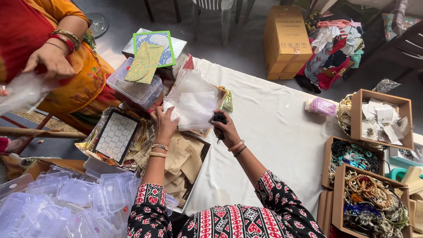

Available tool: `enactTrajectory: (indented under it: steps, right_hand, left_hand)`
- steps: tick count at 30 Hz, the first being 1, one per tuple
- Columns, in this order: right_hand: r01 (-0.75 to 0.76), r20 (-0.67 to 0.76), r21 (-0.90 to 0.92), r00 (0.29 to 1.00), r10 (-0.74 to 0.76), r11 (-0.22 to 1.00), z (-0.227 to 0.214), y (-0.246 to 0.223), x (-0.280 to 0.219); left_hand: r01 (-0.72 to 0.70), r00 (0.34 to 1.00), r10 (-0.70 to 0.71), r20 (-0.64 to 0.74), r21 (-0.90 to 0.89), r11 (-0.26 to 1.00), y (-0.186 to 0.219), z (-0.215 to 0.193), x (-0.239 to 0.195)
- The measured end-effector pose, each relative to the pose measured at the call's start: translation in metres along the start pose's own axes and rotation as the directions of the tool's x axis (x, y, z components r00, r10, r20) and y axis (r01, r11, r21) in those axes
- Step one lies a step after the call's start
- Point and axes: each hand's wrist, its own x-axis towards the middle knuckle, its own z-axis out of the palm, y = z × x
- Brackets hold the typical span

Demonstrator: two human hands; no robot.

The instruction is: The person sorts through various jewelry items, including necklaces and bracelets, on a table covered with a white cloth. They place selected items into small clear plastic bags and then transfer them into decorative drawstring pouches. The person ties the pouches and sets them aside, repeating the process with different jewelry pieces.

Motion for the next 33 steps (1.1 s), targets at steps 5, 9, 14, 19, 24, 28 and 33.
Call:
enactTrajectory:
  steps: [5, 9, 14, 19, 24, 28, 33]
  right_hand:
    - [-0.040, -0.135, 0.063, 0.990, 0.048, 0.997, -0.043, -0.013, -0.051]
    - [-0.082, -0.260, 0.071, 0.961, 0.098, 0.994, -0.069, -0.025, -0.098]
    - [-0.077, -0.337, 0.071, 0.936, 0.097, 0.994, -0.103, -0.024, -0.143]
    - [-0.020, -0.394, 0.105, 0.917, 0.060, 0.994, -0.137, -0.015, -0.182]
    - [-0.015, -0.533, 0.070, 0.845, 0.050, 0.997, -0.145, 0.012, -0.206]
    - [-0.041, -0.585, -0.071, 0.811, -0.008, 0.997, -0.173, 0.063, -0.206]
    - [-0.006, -0.691, 0.005, 0.723, 0.008, 1.000, -0.186, 0.072, -0.208]
  left_hand:
    - [-0.044, 0.999, 0.043, -0.025, -0.051, 0.998, -0.023, 0.001, -0.009]
    - [-0.201, 0.942, 0.217, -0.257, 0.088, 0.976, 0.035, -0.034, -0.057]
    - [-0.750, 0.656, 0.755, 0.001, -0.112, 0.652, 0.151, -0.016, -0.122]
    - [-0.636, 0.714, 0.696, 0.068, -0.353, 0.686, 0.166, 0.094, -0.153]
    - [-0.286, 0.850, 0.486, 0.203, -0.598, 0.749, 0.184, 0.148, -0.172]
    - [-0.160, 0.851, 0.426, 0.308, -0.620, 0.768, 0.182, 0.194, -0.193]
    - [0.184, 0.752, 0.338, 0.566, -0.672, 0.717, 0.166, 0.236, -0.203]
